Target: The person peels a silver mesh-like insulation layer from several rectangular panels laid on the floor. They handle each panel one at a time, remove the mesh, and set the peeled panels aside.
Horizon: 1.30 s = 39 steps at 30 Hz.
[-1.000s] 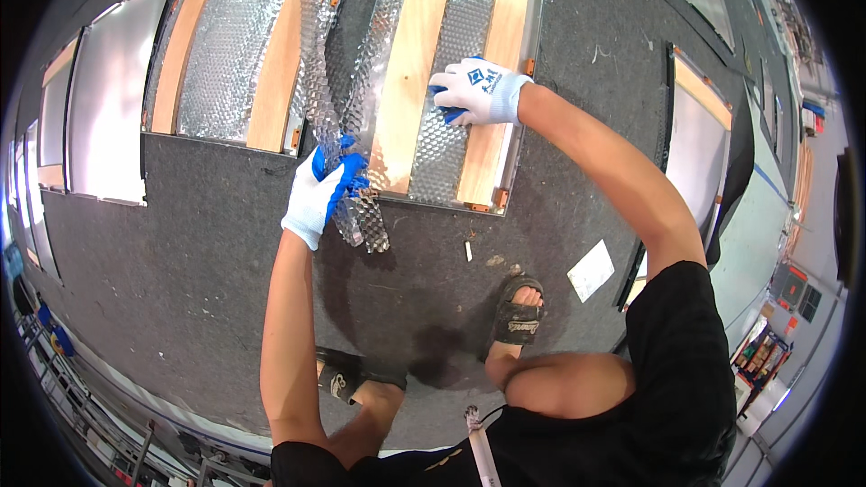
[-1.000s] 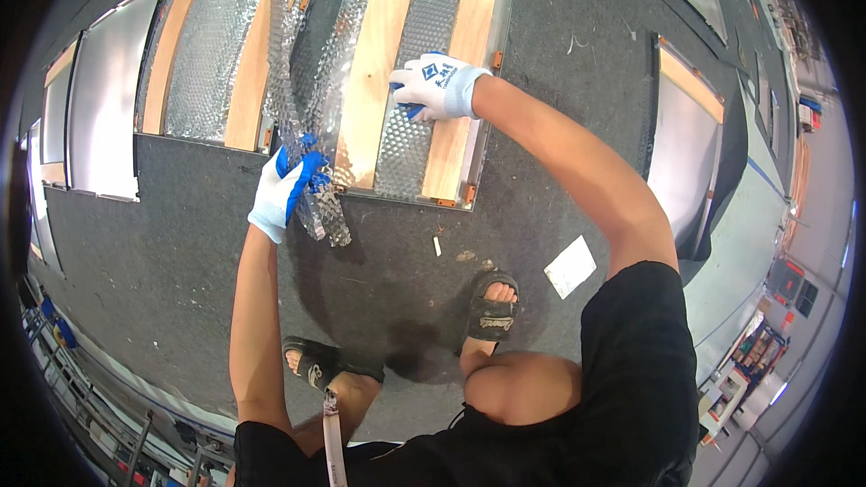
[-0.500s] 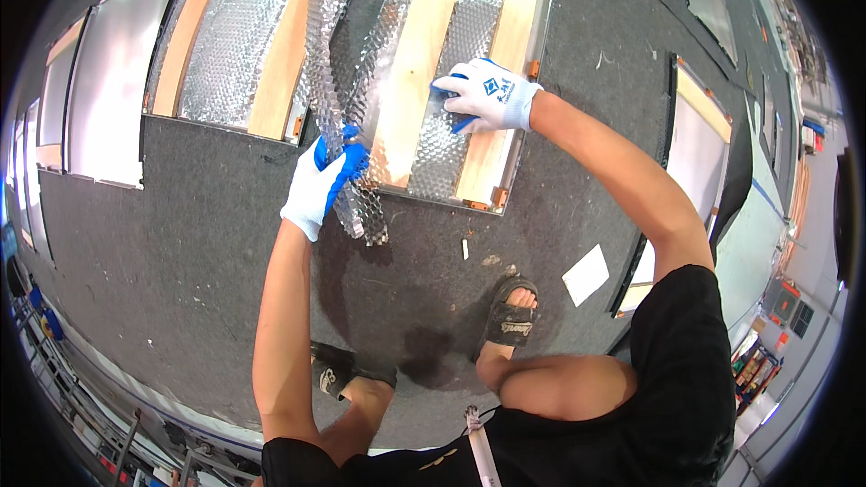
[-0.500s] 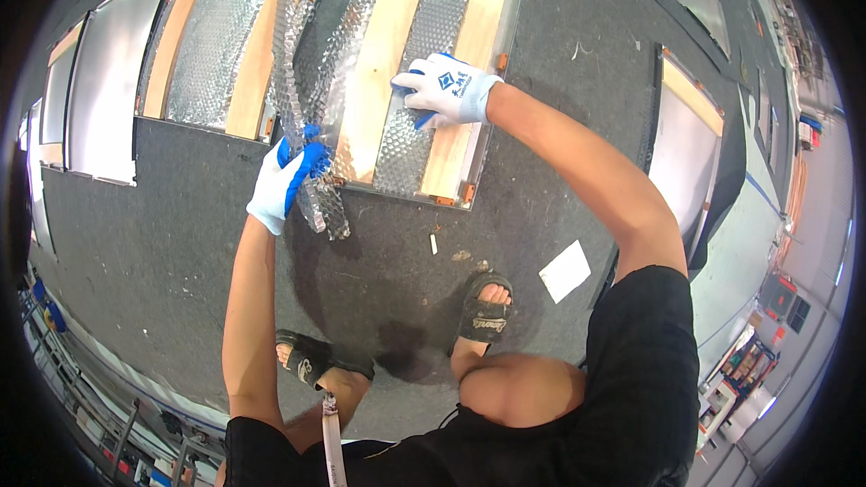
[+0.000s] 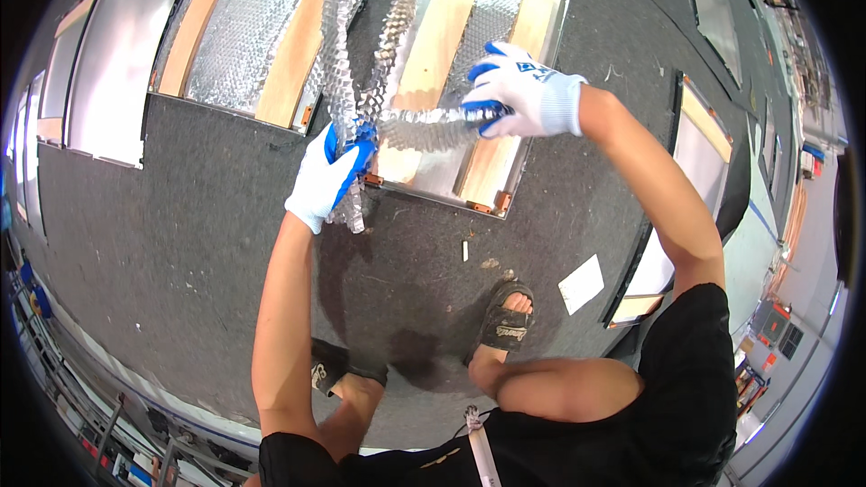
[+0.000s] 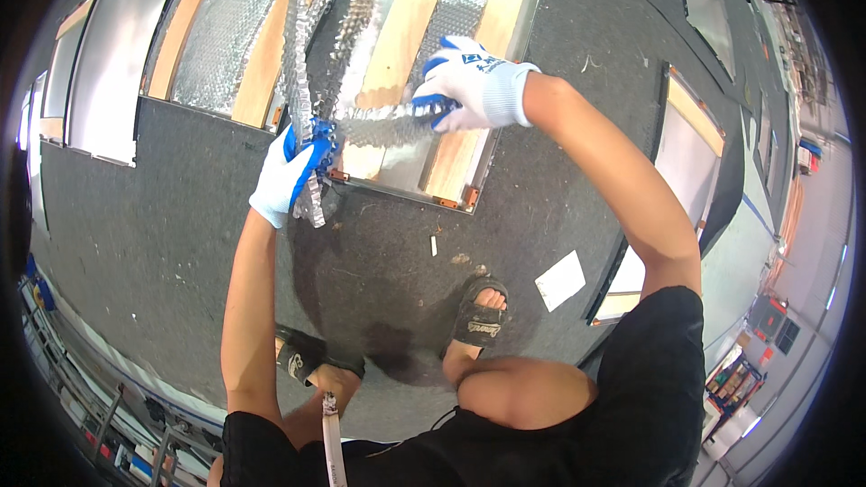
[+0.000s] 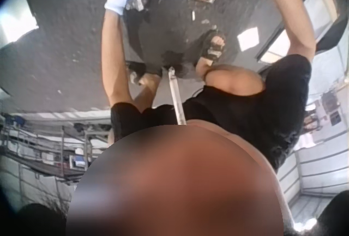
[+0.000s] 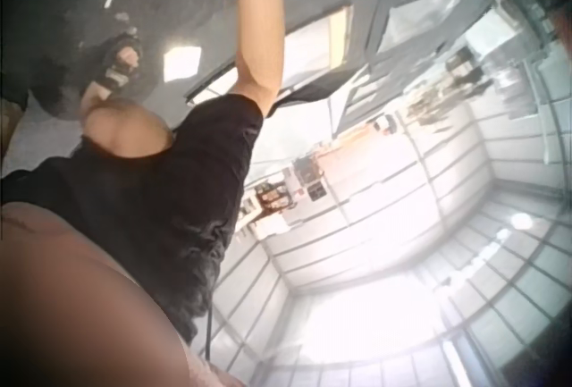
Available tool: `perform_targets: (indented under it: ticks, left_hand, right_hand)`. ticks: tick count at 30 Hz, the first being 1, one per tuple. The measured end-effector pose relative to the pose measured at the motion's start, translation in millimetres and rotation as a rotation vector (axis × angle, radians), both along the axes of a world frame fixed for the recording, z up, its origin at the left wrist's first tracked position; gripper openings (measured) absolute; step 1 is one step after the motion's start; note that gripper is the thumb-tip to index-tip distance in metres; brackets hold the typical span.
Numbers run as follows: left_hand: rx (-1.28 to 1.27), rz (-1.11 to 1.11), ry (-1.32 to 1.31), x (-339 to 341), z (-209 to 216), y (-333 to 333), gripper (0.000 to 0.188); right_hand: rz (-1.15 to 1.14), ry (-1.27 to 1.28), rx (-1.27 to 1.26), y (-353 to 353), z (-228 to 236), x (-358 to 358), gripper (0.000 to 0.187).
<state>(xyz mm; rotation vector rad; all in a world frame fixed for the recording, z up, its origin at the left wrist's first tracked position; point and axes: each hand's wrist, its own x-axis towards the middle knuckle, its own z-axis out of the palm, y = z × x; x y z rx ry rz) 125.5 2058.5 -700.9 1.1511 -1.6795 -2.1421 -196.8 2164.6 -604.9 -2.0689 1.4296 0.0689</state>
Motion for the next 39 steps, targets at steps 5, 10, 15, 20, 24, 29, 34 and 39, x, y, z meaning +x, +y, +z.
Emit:
perform_targets:
  ticks: [5, 10, 15, 20, 24, 29, 34, 39]
  left_hand:
    - [-0.131, -0.047, -0.054, 2.1, 12.9, -14.6, 0.037]
    - [0.136, 0.274, 0.15, -1.1, 18.3, -6.7, 0.041]
    - [0.176, 0.328, 0.174, -16.8, -0.7, 43.0, 0.051]
    - [0.164, 0.41, 0.125, -30.0, -24.6, 64.2, 0.04]
    - [0.153, 0.311, -0.086, -25.2, -29.5, 66.0, 0.042]
    - [0.314, 0.356, 0.13, -16.4, -20.2, 58.1, 0.044]
    - [0.349, 0.361, 0.085, -14.1, -8.0, 51.4, 0.042]
    - [0.39, 0.409, 0.102, -11.8, -1.6, 51.6, 0.043]
  right_hand:
    - [-0.103, -0.528, 0.92, 9.1, 41.6, 15.7, 0.022]
    - [-0.418, -0.784, 0.643, 31.3, 17.1, 22.1, 0.037]
    - [-1.256, -1.343, 0.311, 49.4, -53.1, 86.3, 0.035]
    - [-1.239, -0.972, 0.247, 60.1, -97.7, 138.2, 0.034]
    - [-0.994, -0.573, 0.306, 51.5, -82.0, 128.7, 0.046]
    - [-1.042, -0.309, 0.068, 36.4, -79.0, 56.1, 0.061]
    - [-0.698, 0.351, -0.363, 29.6, -110.5, 13.9, 0.079]
    - [-0.682, 0.282, -0.392, 27.9, -116.2, -6.3, 0.052]
